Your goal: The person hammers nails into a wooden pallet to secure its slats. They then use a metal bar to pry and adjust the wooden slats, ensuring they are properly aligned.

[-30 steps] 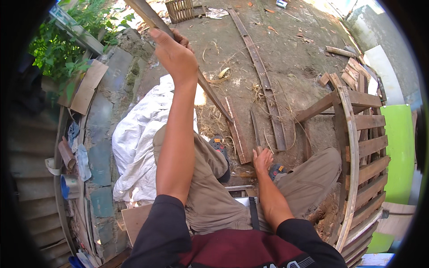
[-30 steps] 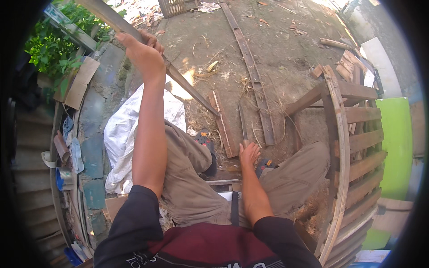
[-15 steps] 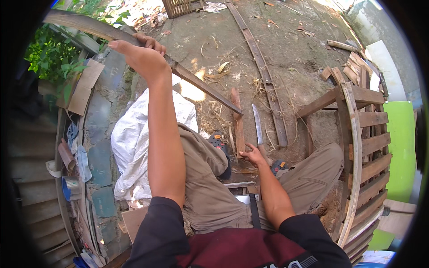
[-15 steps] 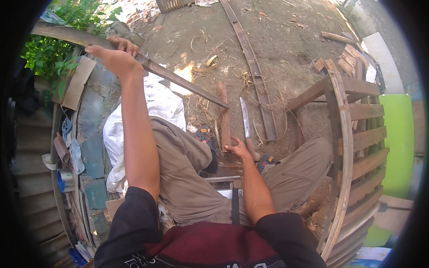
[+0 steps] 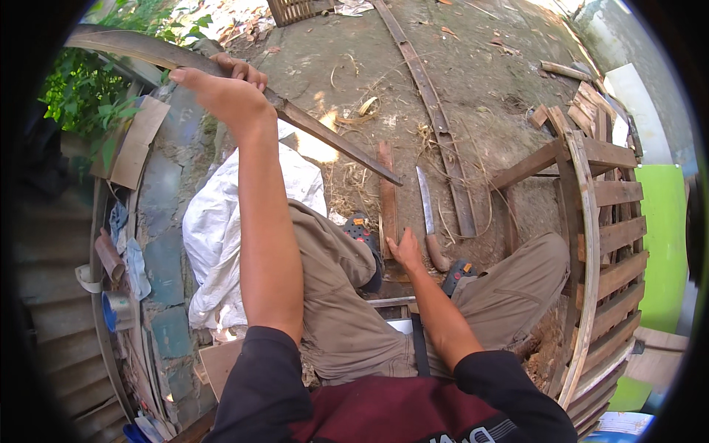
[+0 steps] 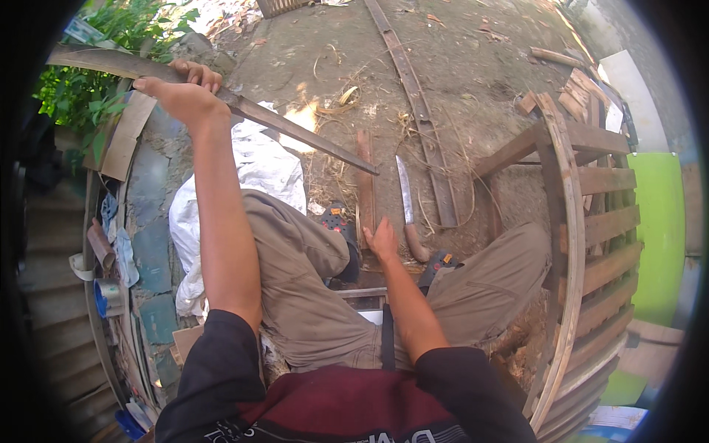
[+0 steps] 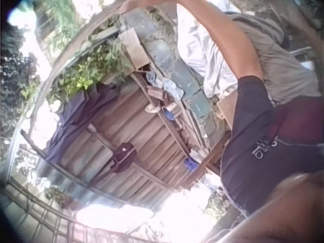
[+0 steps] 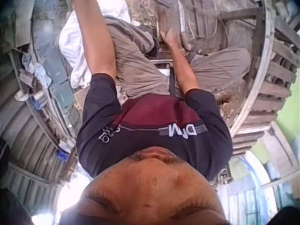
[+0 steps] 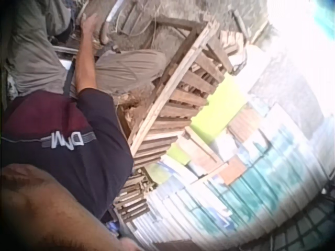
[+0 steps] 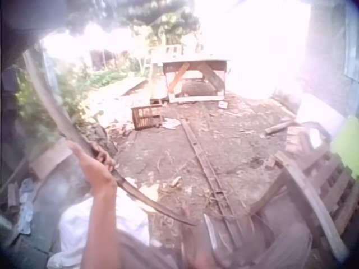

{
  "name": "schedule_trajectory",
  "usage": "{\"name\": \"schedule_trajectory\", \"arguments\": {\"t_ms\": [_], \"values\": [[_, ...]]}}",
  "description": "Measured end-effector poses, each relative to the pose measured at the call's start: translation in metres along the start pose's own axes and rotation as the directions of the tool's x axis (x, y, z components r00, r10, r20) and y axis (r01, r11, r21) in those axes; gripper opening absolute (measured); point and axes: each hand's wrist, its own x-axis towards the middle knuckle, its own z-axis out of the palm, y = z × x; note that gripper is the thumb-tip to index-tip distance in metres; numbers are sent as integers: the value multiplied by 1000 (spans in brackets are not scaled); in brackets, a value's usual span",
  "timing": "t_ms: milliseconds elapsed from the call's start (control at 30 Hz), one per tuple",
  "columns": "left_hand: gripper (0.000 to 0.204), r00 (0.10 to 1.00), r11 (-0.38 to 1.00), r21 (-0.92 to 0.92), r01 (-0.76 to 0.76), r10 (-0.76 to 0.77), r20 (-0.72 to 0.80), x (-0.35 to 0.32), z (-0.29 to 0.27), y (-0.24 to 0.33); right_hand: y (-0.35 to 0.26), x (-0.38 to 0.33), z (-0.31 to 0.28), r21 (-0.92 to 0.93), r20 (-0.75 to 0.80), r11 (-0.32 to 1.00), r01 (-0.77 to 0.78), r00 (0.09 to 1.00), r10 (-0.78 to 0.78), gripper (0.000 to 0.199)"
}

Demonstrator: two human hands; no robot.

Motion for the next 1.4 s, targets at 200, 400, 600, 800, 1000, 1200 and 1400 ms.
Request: {"name": "schedule_trajectory", "arguments": {"t_ms": [200, 400, 600, 800, 1000, 1200, 1400], "values": [[77, 998, 998, 44, -38, 36, 49, 0, -3, -4, -15, -10, 4, 31, 33, 999, 11, 999, -12, 76], [77, 997, 997, 49, -57, 54, 64, 1, 4, -5, 28, 8, 17, 199, -41, 978, -60, 997, 70, 60], [76, 997, 998, 46, -49, 47, 57, 2, -1, -4, 48, 9, -12, -91, -81, 996, 7, 997, -14, 68], [76, 997, 998, 36, -43, 40, 61, 0, 1, -2, 25, -1, -6, -172, -77, 985, 20, 996, -34, 92], [76, 998, 999, 42, -34, 32, 47, 1, 1, -3, 22, -14, 2, -191, -5, 980, 52, 999, -54, 92], [79, 992, 1000, 15, -16, 14, 126, -6, 5, -16, 20, -14, -18, -109, -118, 992, 64, 990, -77, 73], [76, 987, 991, 99, -87, 73, 142, -42, 35, -36, 48, 5, -21, -147, -333, 942, -303, 911, 241, 47]]}}
